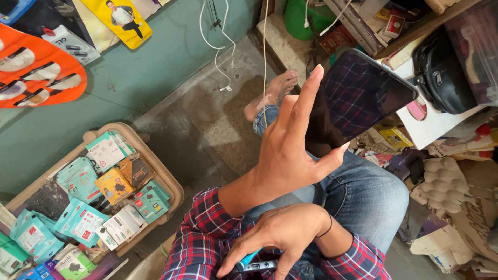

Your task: The person repairs a smartphone, prying open the back cover and working on the internal components with a screwdriver. They flip the phone over to test the screen, reconnect a charging cable to the exposed internals, and continue manipulating the battery and flex cables with the screwdriver.

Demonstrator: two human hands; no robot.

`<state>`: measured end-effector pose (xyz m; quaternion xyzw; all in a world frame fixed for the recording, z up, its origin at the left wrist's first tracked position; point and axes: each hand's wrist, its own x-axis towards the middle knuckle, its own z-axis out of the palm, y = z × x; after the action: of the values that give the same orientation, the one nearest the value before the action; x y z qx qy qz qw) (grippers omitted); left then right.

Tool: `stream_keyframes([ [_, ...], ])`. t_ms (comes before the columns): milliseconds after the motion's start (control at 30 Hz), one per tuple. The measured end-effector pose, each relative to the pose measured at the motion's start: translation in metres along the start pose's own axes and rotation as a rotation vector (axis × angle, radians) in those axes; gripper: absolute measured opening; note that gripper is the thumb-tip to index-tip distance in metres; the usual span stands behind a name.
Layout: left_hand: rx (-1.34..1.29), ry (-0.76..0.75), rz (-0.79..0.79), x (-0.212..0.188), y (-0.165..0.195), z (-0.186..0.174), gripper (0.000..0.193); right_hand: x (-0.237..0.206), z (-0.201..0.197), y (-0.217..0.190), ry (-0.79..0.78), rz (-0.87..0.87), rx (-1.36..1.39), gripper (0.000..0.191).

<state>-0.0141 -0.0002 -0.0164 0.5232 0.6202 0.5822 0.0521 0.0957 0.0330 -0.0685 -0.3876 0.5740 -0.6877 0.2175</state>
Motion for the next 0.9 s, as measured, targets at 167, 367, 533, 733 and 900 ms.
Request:
stream_keyframes([
  [167,-0.006,-0.011,-0.009,0.0,0.0,0.001,0.105,-0.001,-0.001,0.002,0.017,0.005,0.014,0.078],
  [367,0.006,-0.011,-0.02,-0.001,0.0,-0.001,0.104,-0.002,-0.005,-0.017,0.162,0.006,0.026,0.071],
  [533,0.018,-0.009,-0.022,-0.001,0.001,-0.002,0.103,-0.023,0.002,-0.047,0.611,-0.189,0.051,0.033],
  [733,0.008,-0.008,-0.013,0.0,0.003,-0.004,0.102,-0.063,0.013,-0.046,1.276,-0.921,0.064,0.051],
  [900,0.005,-0.012,-0.012,0.0,0.005,-0.005,0.103,-0.096,0.031,-0.038,1.773,-0.876,-0.026,0.063],
])
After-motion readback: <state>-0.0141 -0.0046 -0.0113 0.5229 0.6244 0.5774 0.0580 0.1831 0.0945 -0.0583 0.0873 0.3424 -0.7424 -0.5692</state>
